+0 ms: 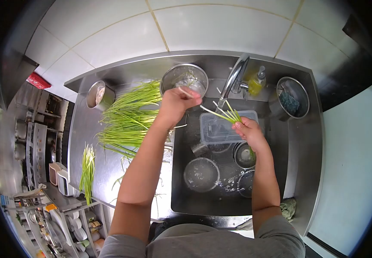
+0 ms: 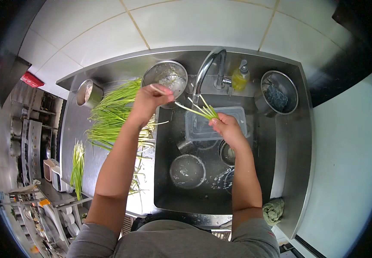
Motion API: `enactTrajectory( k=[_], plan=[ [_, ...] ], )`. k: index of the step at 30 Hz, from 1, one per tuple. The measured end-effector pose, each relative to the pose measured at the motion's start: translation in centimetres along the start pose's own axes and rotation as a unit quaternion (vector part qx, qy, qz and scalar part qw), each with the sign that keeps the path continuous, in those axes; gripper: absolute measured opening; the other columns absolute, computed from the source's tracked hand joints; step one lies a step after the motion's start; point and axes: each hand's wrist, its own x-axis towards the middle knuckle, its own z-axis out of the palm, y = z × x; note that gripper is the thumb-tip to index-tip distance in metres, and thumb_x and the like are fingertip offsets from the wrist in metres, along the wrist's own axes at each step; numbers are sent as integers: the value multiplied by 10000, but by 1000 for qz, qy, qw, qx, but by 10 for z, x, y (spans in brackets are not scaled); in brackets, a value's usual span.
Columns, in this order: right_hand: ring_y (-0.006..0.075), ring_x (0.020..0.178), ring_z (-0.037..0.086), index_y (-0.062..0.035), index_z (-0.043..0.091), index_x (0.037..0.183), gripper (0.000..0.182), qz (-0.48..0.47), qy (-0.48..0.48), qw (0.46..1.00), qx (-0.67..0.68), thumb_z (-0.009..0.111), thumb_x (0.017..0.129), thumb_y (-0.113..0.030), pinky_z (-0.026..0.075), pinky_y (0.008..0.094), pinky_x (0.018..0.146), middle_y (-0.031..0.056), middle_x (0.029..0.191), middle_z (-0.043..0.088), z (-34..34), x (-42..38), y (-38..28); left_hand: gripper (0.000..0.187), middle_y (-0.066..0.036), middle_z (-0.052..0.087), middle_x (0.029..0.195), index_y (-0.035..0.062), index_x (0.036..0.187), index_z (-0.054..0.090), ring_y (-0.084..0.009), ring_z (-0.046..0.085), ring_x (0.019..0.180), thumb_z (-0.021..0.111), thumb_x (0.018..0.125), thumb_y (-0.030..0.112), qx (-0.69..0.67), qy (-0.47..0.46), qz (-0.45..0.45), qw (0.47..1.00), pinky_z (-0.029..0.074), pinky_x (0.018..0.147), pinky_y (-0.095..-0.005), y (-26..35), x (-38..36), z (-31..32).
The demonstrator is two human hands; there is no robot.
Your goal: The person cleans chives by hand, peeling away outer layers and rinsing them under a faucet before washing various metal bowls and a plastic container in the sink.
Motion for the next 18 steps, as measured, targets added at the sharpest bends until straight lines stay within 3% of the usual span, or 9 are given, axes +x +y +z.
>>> enactTrajectory(
  k=[3, 5, 7, 10, 11, 12, 14, 15, 18],
  plan=[
    [35, 546, 362, -34, 595, 909, 182, -3, -45, 998, 33, 515, 912, -197, 281, 185, 487, -43, 653, 467, -4, -2, 1, 190, -127, 672, 865, -29, 921, 655, -191, 632, 752, 675, 753, 54, 284, -38, 24, 958, 499, 679, -307, 10, -35, -29],
    [38, 545, 366, -30, 594, 923, 182, -3, -60, 997, 45, 513, 912, -193, 287, 185, 490, -35, 666, 476, 5, -3, -1, 211, -131, 678, 839, -8, 927, 664, -239, 650, 766, 670, 753, 111, 472, -101, -74, 873, 503, 723, -330, 1, -70, -54],
    [46, 546, 378, -27, 591, 937, 180, -6, -70, 996, 52, 501, 916, -181, 299, 195, 496, -26, 671, 480, 14, 1, 2, 448, -190, 610, 1103, 72, 1122, 606, -287, 596, 989, 736, 699, 137, 525, -140, -224, 809, 462, 851, -357, -24, -105, -90],
    [64, 554, 406, -22, 585, 942, 176, -24, -76, 993, 82, 481, 920, -162, 321, 213, 513, -13, 670, 487, 33, 14, 6, 713, -207, 444, 1323, 93, 1326, 423, -322, 411, 1242, 745, 693, 162, 706, -19, -231, 669, 389, 983, -383, -35, -133, -75],
    [71, 557, 416, -20, 583, 941, 174, -32, -74, 992, 95, 475, 921, -156, 329, 220, 519, -9, 668, 489, 38, 19, 7, 836, -227, 323, 1398, 67, 1385, 300, -341, 282, 1320, 746, 691, 204, 628, -55, -217, 745, 334, 1037, -409, -28, -125, -69],
    [73, 565, 420, -21, 582, 939, 171, -32, -77, 989, 123, 473, 921, -152, 339, 220, 528, -5, 674, 497, 41, 24, 8, 773, -236, 376, 1363, 9, 1348, 348, -338, 334, 1293, 730, 732, 279, 563, -60, -48, 823, 336, 1033, -406, -52, -117, -70],
    [77, 581, 429, -24, 580, 934, 164, -32, -82, 981, 175, 470, 922, -145, 359, 219, 544, 3, 686, 514, 46, 34, 7, 677, -250, 391, 1354, -34, 1344, 342, -325, 371, 1279, 603, 856, 356, 300, -102, -70, 946, 296, 1050, -370, -15, -80, -14],
    [80, 580, 431, -26, 576, 928, 162, -35, -95, 982, 162, 468, 923, -147, 360, 222, 547, 5, 686, 514, 49, 37, 2, 574, -226, 521, 1226, -36, 1314, 387, -283, 499, 1161, 554, 898, 323, 185, -82, -1, 979, 346, 1007, -349, -45, -62, 4],
    [97, 584, 443, -30, 562, 902, 154, -36, -118, 981, 151, 465, 922, -148, 361, 236, 557, 13, 687, 511, 51, 42, -6, 361, -144, 605, 977, -34, 1168, 485, -209, 603, 843, 496, 932, 240, -36, -154, -87, 984, 461, 845, -329, -42, -7, 47]
  ],
)
